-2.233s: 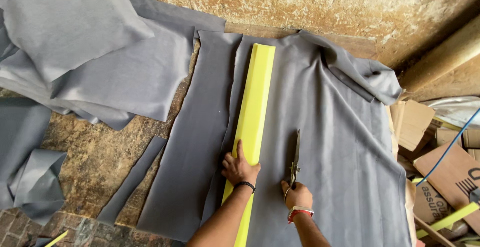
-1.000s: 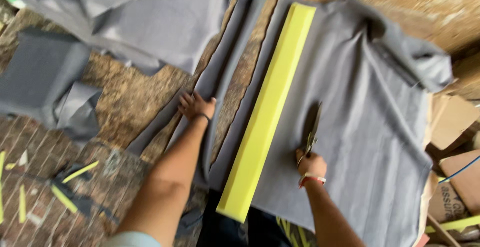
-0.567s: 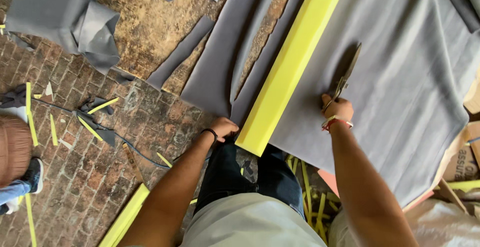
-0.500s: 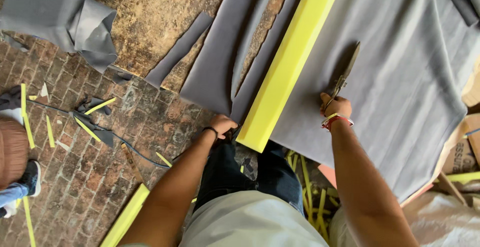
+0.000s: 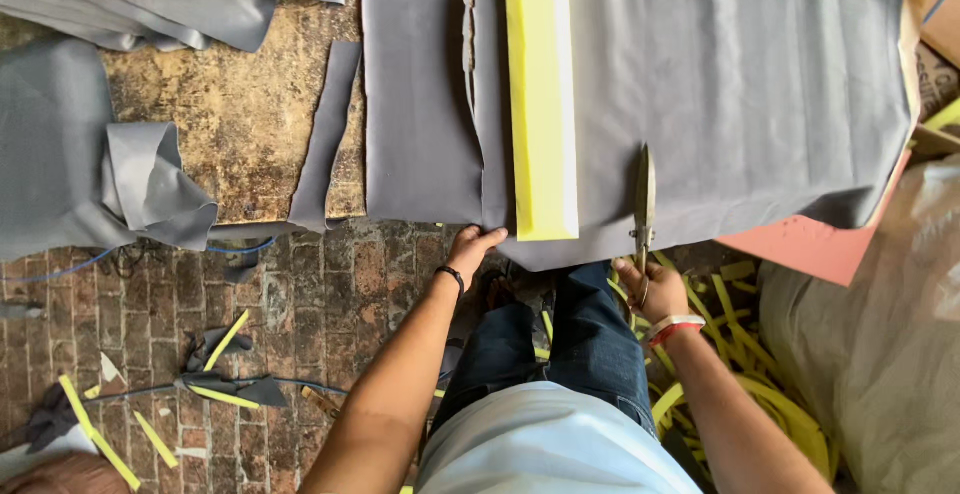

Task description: The person lays gray fabric on a workbench, places yellow foam pieces on it, and cuts the fabric around each foam piece with scissors, trimming excess material. They work on square foam blocks and then a long foam bar, repositioning the foam and fabric between cuts.

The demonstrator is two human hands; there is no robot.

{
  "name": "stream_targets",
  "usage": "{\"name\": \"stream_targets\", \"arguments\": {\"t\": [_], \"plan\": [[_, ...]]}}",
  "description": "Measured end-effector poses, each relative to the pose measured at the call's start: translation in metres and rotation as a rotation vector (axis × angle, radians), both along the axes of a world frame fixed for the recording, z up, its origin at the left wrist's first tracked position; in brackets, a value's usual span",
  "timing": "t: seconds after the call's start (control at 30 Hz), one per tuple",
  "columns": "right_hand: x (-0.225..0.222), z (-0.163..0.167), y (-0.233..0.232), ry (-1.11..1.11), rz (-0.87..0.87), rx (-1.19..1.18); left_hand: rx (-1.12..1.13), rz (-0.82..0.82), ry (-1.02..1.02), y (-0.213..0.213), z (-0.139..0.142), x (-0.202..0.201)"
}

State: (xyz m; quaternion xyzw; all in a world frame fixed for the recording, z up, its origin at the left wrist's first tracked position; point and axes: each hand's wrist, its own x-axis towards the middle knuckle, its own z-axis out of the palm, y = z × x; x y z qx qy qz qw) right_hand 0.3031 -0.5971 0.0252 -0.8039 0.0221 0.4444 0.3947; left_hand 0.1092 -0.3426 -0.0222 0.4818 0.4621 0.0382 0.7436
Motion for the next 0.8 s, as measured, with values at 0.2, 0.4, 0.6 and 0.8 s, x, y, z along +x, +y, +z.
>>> {"name": "stream_targets", "arguments": {"t": [0.2, 0.4, 0.6, 0.8], "plan": [[-0.062, -0.020, -0.039, 0.032, -0.118, 0.066, -0.162, 0.027, -0.018, -0.013, 0.002, -0.017], [-0.068, -0.026, -0.009, -0.117, -0.062, 0.162, -0.115, 0.027, 0.031, -0.013, -0.002, -0.027], [-0.049, -0.031, 0.094, -0.108, -0.305, 0.274, -0.157, 0.100, -0.039, -0.018, -0.007, -0.027], [-0.062, -0.023, 0.129, -0.144, -0.500, 0.232, -0.116, 0.099, -0.033, -0.019, -0.016, -0.032]]}}
